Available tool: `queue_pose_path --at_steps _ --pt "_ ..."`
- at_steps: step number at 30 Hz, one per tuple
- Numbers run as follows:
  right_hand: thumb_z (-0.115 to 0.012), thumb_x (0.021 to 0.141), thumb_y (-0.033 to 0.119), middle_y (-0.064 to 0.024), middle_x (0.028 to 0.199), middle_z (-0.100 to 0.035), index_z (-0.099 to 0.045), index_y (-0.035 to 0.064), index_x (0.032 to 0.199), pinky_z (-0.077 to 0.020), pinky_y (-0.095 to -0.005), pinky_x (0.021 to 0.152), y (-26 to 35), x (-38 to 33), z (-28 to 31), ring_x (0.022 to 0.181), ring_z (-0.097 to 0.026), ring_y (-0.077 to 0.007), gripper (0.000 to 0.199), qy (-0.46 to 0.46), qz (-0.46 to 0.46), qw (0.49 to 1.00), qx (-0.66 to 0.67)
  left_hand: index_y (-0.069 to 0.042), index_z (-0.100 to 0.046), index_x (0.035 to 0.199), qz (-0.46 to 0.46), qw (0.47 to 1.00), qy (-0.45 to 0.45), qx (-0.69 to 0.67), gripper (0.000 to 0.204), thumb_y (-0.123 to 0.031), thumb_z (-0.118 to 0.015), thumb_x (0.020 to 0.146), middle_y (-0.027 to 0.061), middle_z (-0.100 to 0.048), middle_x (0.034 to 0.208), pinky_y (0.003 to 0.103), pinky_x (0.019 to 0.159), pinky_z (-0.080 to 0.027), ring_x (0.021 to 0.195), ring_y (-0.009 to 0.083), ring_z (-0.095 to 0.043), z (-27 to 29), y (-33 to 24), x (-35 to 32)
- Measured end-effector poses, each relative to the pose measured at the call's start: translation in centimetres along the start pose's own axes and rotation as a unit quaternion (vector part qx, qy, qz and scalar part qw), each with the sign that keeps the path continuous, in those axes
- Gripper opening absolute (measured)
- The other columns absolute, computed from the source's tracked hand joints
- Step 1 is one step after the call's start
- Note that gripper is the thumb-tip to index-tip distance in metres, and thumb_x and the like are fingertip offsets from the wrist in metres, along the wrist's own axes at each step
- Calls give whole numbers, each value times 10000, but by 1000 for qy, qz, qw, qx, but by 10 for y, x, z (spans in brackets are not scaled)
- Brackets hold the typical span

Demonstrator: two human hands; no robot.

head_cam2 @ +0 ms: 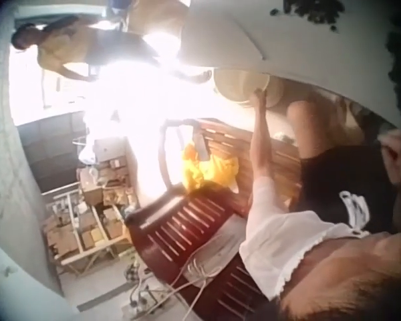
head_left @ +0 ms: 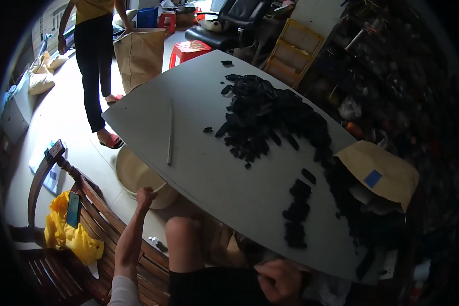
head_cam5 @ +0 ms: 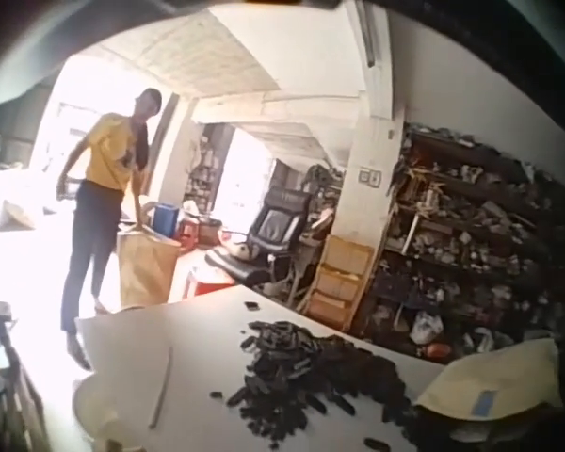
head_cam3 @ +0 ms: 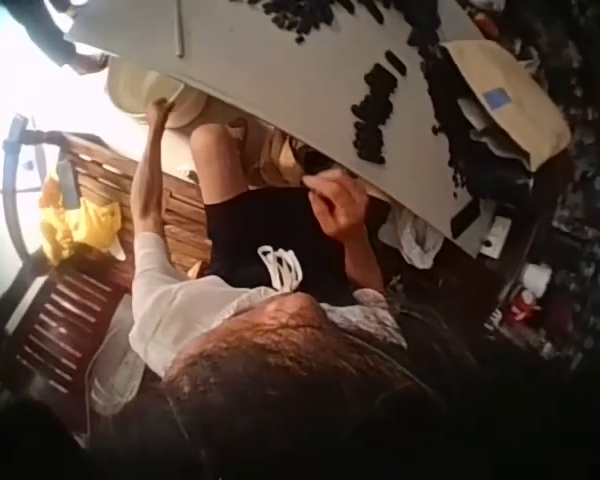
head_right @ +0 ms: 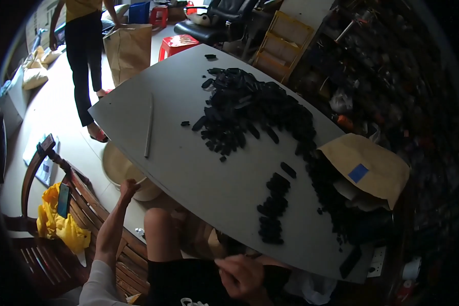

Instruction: Sorting and counting small black plastic industrial components on a white table.

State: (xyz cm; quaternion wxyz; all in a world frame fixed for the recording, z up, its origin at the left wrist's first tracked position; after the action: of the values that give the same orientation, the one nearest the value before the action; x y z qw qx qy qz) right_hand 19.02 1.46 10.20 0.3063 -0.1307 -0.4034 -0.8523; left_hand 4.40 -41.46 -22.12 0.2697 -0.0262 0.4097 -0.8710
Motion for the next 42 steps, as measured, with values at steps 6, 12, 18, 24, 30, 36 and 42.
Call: queue_pose_path --at_steps 6,12,18,24,30,36,42 --pt "-635 745 -42 -101 757 -604 -640 27 889 -467 -306 550 -37 -54 -11 656 -608 -241 160 18 -139 989 42 -29 -681 747 -31 989 143 -31 227 -235 -727 663 106 -631 606 332 461 -457 456 149 -556 -52 -33 -21" --pt "-623 796 0 -99 797 -607 -630 34 918 -487 -343 587 -56 -52 -10 701 -614 -251 127 -21 -142 988 -63 -33 -691 753 -176 975 47 125 326 -350 -749 701 152 -651 682 379 607 -480 643 279 -638 -58 16 -80" --pt "-634 763 27 -157 836 -582 -629 41 941 -469 -411 657 -83 28 -39 761 -574 -370 178 -30 -108 991 -79 -68 -703 805 -193 971 116 78 146 -161 -612 738 174 -655 752 440 669 -501 755 362 -645 -95 -33 -161" --pt "-629 806 177 -151 1024 -501 -571 152 1111 -486 -447 727 -82 169 -171 967 -531 -336 312 71 -45 994 -75 -108 -708 762 -202 974 74 71 134 -143 -593 703 155 -654 722 426 640 -505 712 350 -647 -100 -37 -166" --pt "-577 840 150 -148 1093 -476 -563 101 1030 -552 -410 768 -92 242 -283 1058 -512 -312 197 47 -53 967 -246 -97 -718 787 -173 979 104 28 140 -186 -625 734 169 -657 733 431 653 -506 718 349 -650 -98 -55 -187" --pt "-614 802 121 -165 949 -586 -524 56 931 -572 -377 685 -105 267 -284 737 -625 -320 171 42 -192 965 -175 -98 -701 918 -153 969 181 71 218 -200 -653 732 165 -636 901 423 771 -493 874 349 -622 -99 -21 -164" --pt "-548 673 -63 -72 733 -576 -582 -14 894 -428 -289 487 -126 215 -185 610 -545 -152 229 89 -266 902 327 -54 -611 1066 -184 982 -10 -33 339 -53 -624 727 168 -567 1075 414 806 -479 949 356 -576 -73 -61 -200"
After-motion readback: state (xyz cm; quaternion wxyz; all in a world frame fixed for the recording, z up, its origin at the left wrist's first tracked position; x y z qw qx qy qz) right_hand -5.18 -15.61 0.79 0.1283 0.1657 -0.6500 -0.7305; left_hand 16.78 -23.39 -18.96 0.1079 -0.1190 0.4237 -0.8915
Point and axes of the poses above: each hand's wrist, its own x-axis towards the middle knuckle, its own z-axis out of the back of the hand, y = z × x, the point moved 1 cm from there along x, towards the middle knuckle
